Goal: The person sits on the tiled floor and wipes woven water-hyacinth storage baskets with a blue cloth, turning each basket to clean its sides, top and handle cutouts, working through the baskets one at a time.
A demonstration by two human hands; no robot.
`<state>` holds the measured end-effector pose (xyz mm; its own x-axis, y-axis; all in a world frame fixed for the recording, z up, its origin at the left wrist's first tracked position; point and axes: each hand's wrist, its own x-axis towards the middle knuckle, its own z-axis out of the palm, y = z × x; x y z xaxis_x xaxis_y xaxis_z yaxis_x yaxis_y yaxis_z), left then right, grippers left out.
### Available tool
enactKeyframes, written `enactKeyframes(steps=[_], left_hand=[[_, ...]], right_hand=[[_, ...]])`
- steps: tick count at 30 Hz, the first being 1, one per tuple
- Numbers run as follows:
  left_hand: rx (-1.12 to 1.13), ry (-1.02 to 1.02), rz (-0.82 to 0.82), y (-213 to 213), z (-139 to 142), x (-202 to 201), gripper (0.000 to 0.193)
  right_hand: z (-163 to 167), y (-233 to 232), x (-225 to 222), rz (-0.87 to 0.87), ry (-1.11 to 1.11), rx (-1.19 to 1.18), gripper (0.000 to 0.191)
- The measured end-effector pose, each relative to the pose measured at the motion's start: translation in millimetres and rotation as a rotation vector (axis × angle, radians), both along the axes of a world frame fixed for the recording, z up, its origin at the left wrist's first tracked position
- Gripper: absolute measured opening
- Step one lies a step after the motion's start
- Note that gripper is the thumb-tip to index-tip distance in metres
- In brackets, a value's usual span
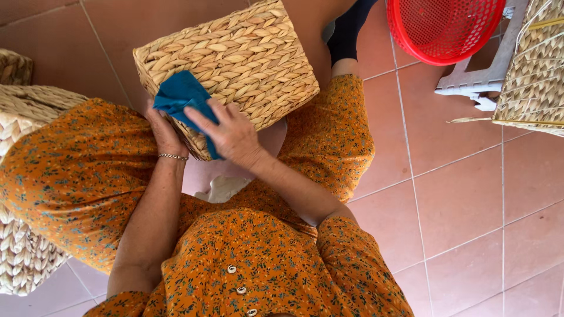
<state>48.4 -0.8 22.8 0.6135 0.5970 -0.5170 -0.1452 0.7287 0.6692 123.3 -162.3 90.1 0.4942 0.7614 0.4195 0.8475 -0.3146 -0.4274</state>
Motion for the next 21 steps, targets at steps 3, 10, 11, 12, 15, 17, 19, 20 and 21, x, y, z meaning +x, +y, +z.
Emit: enactKeyframes(steps=[3, 10, 11, 12, 15, 17, 19, 20, 21], left_hand=[[0.091, 0.224, -0.026, 3, -5, 0, 0.049], [0.138, 0.172, 0.026, 18, -4, 23, 0.053], [0.099, 0.140, 0.057, 22, -2, 26, 0.052], [0.030, 0.137, 0.073, 24, -1, 29, 0.054], [-0.038, 0.161, 0.133, 27, 1, 41, 0.053], [0.100, 0.241, 0.198, 23, -1, 44, 0.046], [0.190, 0.365, 0.284, 20, -4, 47, 0.042], [0.234, 0.432, 0.324, 20, -6, 46, 0.042], [0.285, 0.348, 0.329, 19, -7, 45, 0.041]], right_hand=[[-21, -12, 59, -0.105, -0.013, -0.105, 0.057], [-64, -86, 193, -0.710, -0.005, -0.297, 0.064], [-65, -93, 200, -0.690, 0.354, -0.095, 0.061], [-65, -99, 205, -0.649, 0.711, 0.106, 0.058], [-68, -108, 213, -0.588, 1.169, 0.358, 0.056], [-64, -107, 211, -0.611, 1.232, 0.403, 0.058], [-60, -105, 207, -0.657, 1.246, 0.454, 0.059], [-58, -104, 204, -0.671, 1.251, 0.486, 0.060], [-57, -103, 201, -0.687, 1.257, 0.515, 0.061]])
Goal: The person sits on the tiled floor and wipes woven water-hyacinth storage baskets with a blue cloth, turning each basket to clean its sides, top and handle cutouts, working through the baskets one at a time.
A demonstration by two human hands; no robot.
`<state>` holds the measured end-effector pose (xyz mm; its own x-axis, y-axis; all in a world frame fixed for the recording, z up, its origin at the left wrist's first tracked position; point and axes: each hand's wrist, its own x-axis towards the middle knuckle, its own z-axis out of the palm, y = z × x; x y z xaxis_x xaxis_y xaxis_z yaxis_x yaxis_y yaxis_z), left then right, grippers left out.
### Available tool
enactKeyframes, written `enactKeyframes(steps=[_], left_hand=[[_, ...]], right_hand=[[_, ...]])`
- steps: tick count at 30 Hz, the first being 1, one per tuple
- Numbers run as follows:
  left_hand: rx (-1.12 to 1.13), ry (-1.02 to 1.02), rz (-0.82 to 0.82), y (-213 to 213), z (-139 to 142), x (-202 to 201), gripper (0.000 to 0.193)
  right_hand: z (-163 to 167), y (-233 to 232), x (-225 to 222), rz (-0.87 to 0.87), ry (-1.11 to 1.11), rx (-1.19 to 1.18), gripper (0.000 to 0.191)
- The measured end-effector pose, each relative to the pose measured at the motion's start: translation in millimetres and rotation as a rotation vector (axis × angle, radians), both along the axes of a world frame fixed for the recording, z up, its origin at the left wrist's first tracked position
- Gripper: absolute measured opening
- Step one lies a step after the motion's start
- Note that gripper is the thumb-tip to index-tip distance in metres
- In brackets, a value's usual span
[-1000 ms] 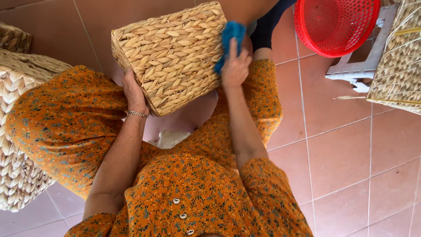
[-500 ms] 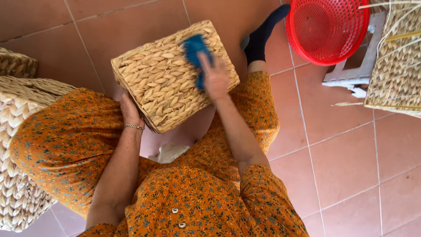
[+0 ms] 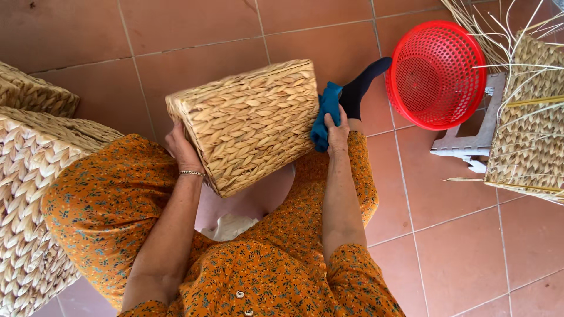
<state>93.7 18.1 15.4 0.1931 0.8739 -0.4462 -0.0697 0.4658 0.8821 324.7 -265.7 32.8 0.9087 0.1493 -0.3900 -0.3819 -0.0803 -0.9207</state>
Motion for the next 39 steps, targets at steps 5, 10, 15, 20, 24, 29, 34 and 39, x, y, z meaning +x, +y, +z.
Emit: enactKeyframes(steps=[5, 10, 15, 20, 24, 29, 34, 39], left_hand=[[0.356, -0.025, -0.140, -7, -2, -8, 0.040], [0.224, -0.022, -0.278, -12, 0, -7, 0.041], [0.389, 0.008, -0.361, -21, 10, -7, 0.054], [0.335, 0.018, -0.453, -36, 46, -16, 0.072], [0.374, 0.169, -0.544, -46, 60, -17, 0.086], [0.560, 0.271, -0.443, -49, 38, -7, 0.072], [0.456, 0.081, -0.452, -43, 28, -16, 0.062], [0.507, 0.230, -0.519, -48, 49, -16, 0.066]], right_hand=[[-13, -4, -7, -0.095, 0.077, 0.034, 0.063], [-22, -19, -3, -0.450, 0.043, 0.031, 0.062], [17, -37, -14, -0.246, -0.735, -0.225, 0.056], [54, -14, -39, 0.291, -1.029, -0.702, 0.065], [60, 19, -54, 0.348, -1.030, -1.065, 0.060], [92, 68, -123, 0.536, -1.023, -0.880, 0.073], [96, 108, -189, 0.648, -1.340, -0.602, 0.072], [51, 58, -93, 0.595, -1.103, -0.960, 0.058]])
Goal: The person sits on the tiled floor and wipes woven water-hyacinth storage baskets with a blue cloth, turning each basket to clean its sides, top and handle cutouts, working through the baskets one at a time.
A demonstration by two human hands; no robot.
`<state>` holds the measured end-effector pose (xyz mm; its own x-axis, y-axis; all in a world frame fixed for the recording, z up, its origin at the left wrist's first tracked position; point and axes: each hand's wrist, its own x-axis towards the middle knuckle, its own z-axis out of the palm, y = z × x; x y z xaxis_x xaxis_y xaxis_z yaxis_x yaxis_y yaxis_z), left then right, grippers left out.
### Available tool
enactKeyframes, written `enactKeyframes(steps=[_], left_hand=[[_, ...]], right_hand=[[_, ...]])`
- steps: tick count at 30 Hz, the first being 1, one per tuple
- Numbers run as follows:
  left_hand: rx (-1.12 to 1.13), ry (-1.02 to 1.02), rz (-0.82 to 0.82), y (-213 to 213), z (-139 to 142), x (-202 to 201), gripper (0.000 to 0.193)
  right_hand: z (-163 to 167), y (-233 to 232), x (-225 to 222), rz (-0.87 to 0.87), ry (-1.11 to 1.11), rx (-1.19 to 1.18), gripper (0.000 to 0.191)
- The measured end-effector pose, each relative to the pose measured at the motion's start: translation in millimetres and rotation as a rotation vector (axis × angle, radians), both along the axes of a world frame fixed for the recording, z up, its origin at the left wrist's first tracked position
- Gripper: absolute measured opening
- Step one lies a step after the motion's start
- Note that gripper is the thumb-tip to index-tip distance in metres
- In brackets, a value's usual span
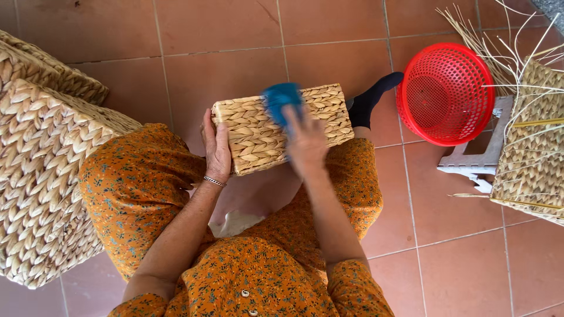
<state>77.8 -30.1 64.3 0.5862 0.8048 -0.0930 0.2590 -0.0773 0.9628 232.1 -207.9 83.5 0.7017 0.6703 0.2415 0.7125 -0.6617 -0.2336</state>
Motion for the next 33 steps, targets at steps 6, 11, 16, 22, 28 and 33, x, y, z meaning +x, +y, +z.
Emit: enactKeyframes(steps=[6, 11, 16, 22, 28, 33], left_hand=[[-0.011, -0.145, -0.065, -7, 0, 4, 0.076], [-0.127, -0.173, -0.024, 5, -29, -7, 0.083], [-0.031, -0.354, -0.170, 17, -41, -25, 0.090], [-0.324, -0.307, -0.085, 13, -7, -17, 0.083], [-0.234, -0.135, -0.097, 5, 20, -5, 0.091], [-0.267, -0.304, -0.087, 11, 5, -6, 0.088]], right_hand=[[-14, -46, 89, -0.242, -0.197, 0.001, 0.056], [31, 31, -28, -0.081, -0.138, 0.140, 0.061], [64, 70, -118, 0.231, -0.050, 0.327, 0.056], [12, 11, 1, -0.027, -0.160, 0.111, 0.056], [-18, -38, 90, -0.371, -0.343, 0.058, 0.067], [26, 31, -17, -0.181, -0.204, 0.174, 0.076]])
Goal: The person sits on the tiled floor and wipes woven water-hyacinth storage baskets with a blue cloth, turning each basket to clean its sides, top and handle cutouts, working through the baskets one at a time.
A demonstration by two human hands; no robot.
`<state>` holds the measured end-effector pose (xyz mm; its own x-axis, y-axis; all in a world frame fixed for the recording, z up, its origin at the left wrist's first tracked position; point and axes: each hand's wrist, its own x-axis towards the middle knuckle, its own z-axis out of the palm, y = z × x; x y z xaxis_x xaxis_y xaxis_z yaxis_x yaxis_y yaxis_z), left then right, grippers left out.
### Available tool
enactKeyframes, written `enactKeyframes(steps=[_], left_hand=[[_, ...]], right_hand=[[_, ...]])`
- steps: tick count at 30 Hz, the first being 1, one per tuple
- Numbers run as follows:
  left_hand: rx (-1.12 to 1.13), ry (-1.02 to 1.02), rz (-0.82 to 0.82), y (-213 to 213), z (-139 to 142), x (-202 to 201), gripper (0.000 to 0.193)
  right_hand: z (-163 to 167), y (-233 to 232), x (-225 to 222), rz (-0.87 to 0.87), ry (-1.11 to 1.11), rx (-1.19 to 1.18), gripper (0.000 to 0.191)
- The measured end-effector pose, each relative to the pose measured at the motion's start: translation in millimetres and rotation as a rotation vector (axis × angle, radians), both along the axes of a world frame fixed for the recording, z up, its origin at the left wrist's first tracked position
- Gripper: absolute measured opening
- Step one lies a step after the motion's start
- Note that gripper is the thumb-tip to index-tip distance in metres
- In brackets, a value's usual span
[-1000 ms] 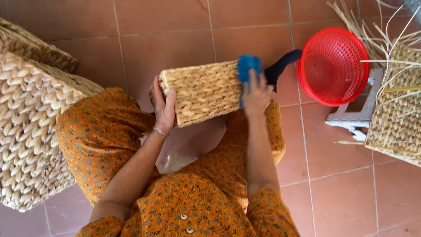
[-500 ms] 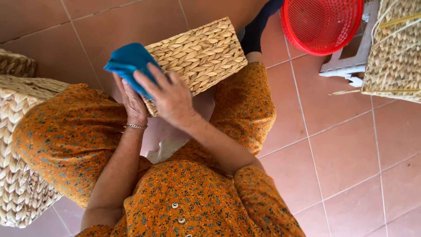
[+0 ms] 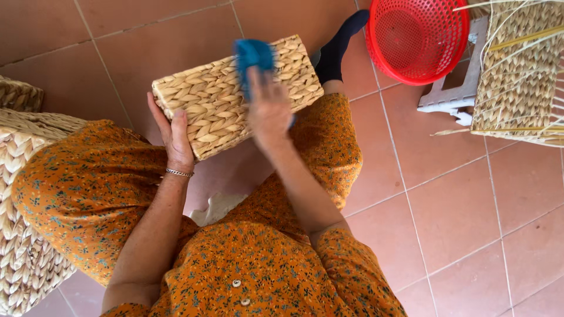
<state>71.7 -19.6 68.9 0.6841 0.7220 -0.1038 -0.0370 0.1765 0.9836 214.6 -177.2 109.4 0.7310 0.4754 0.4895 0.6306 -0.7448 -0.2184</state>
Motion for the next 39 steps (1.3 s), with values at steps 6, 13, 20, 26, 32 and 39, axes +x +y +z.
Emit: enactKeyframes(steps=[6, 13, 20, 26, 32, 39], left_hand=[[0.072, 0.015, -0.016, 4, -14, -14, 0.079], [0.104, 0.100, -0.009, -5, -5, -6, 0.078], [0.073, 0.054, 0.004, -6, -9, 3, 0.081], [0.178, 0.204, 0.018, -3, -25, 4, 0.082], [0.310, 0.240, 0.068, -7, -28, 5, 0.080], [0.213, 0.375, -0.002, -11, -11, 15, 0.084]], right_hand=[[30, 38, -91, 0.387, 0.111, 0.157, 0.062], [-38, -48, 70, 0.047, -0.069, -0.164, 0.080], [-49, -69, 89, -0.212, 0.000, -0.034, 0.061], [14, 21, -61, 0.293, 0.150, 0.165, 0.068], [19, 16, -48, 0.434, 0.134, 0.046, 0.066], [-53, -82, 103, -0.074, 0.070, -0.188, 0.061]])
